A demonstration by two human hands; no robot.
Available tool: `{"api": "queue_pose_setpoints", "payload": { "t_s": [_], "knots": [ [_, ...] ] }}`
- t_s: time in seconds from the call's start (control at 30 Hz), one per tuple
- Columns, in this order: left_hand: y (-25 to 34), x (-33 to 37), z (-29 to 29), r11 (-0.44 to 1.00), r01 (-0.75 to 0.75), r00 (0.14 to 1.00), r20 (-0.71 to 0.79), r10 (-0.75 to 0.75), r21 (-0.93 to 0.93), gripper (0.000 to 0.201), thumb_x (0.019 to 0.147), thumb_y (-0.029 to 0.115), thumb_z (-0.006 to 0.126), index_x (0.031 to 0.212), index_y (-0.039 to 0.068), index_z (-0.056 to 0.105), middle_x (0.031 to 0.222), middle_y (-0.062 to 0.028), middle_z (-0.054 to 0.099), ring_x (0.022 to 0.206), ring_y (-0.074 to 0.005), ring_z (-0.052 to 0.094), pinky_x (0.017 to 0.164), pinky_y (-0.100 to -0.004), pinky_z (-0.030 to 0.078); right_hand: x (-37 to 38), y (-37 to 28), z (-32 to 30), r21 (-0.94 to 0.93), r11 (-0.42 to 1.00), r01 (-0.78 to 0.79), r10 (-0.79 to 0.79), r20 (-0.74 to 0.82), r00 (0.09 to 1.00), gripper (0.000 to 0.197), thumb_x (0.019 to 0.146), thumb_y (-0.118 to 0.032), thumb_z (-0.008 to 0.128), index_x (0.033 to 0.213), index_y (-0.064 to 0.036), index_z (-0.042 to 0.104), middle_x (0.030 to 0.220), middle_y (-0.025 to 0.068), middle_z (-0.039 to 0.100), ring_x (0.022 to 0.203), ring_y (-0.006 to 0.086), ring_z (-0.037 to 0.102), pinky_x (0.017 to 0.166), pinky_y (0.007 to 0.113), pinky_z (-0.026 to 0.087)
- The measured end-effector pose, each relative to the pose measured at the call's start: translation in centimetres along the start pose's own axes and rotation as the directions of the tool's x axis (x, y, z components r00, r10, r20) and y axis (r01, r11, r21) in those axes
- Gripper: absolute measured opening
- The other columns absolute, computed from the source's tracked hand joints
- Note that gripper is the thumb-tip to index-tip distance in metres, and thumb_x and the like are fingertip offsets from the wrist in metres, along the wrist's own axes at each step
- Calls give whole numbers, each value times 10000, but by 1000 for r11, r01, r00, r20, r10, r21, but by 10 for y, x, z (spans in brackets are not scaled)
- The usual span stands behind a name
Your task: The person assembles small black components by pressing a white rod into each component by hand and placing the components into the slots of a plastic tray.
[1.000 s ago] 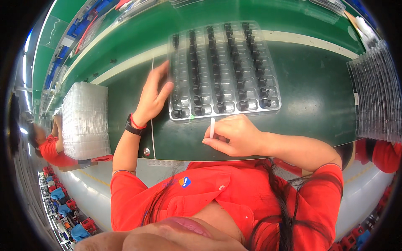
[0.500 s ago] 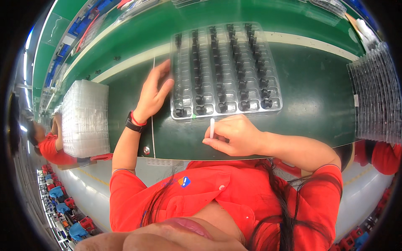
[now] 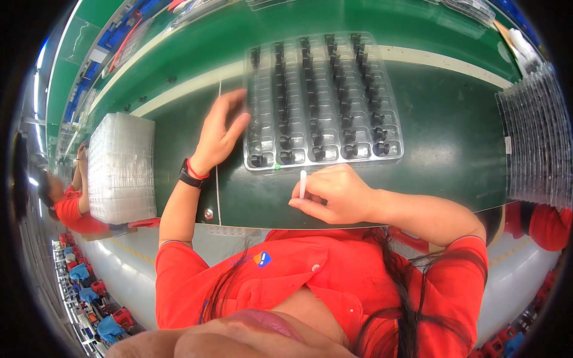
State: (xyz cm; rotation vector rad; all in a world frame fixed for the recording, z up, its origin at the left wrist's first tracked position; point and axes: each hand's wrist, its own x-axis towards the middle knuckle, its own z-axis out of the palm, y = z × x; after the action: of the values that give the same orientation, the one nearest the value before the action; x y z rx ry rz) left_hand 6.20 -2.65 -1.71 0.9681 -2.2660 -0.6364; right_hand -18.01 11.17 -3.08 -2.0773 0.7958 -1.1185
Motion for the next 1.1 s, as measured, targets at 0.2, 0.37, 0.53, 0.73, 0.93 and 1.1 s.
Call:
{"api": "queue_pose_setpoints", "payload": {
  "t_s": [0.2,0.37,0.53,0.73,0.93,1.1],
  "knots": [
    [1,2,2,1000,-21,1000,6,21,12,448,902,266,625,1246,10,495,1238,-181,533,1164,-333,499,997,-393,392,0,0,-1,1,1000,6,-6,-14,1000,88,802,-115,710,804,-64,639,569,27,563,453,155,547,434,283,415],
    [-1,1,0,998,-52,998,-17,53,30,414,898,259,629,1231,34,532,1237,-168,554,1162,-334,506,995,-402,397,0,-2,1,5,1000,-8,8,-29,1000,87,806,-116,709,807,-63,640,568,28,563,452,156,545,436,285,415],
    [0,2,-2,998,-58,998,6,58,26,418,893,253,636,1242,42,544,1247,-169,558,1179,-333,501,1000,-403,396,2,-3,0,7,1000,12,-12,11,1000,96,772,-50,745,779,-45,649,682,25,649,479,121,566,439,245,428],
    [-3,1,-3,998,-69,997,32,69,8,458,886,266,644,1276,54,534,1287,-174,543,1223,-336,480,1025,-409,381,2,2,3,-15,999,49,-49,0,999,107,766,-46,746,795,-50,643,679,20,646,473,123,559,439,245,427],
    [-3,-1,-4,995,-90,992,89,87,38,534,879,294,652,1338,73,492,1358,-180,487,1285,-340,425,1059,-418,349,4,2,5,-20,998,61,-61,7,998,110,766,-49,746,797,-53,639,683,16,648,472,127,557,442,248,428],
    [-4,-2,-4,989,-127,985,128,117,75,583,880,317,648,1377,85,452,1404,-177,443,1319,-338,388,1075,-422,327,5,1,6,-20,998,53,-53,9,999,107,769,-50,744,796,-54,640,683,16,649,473,125,561,444,246,428]
  ]
}}
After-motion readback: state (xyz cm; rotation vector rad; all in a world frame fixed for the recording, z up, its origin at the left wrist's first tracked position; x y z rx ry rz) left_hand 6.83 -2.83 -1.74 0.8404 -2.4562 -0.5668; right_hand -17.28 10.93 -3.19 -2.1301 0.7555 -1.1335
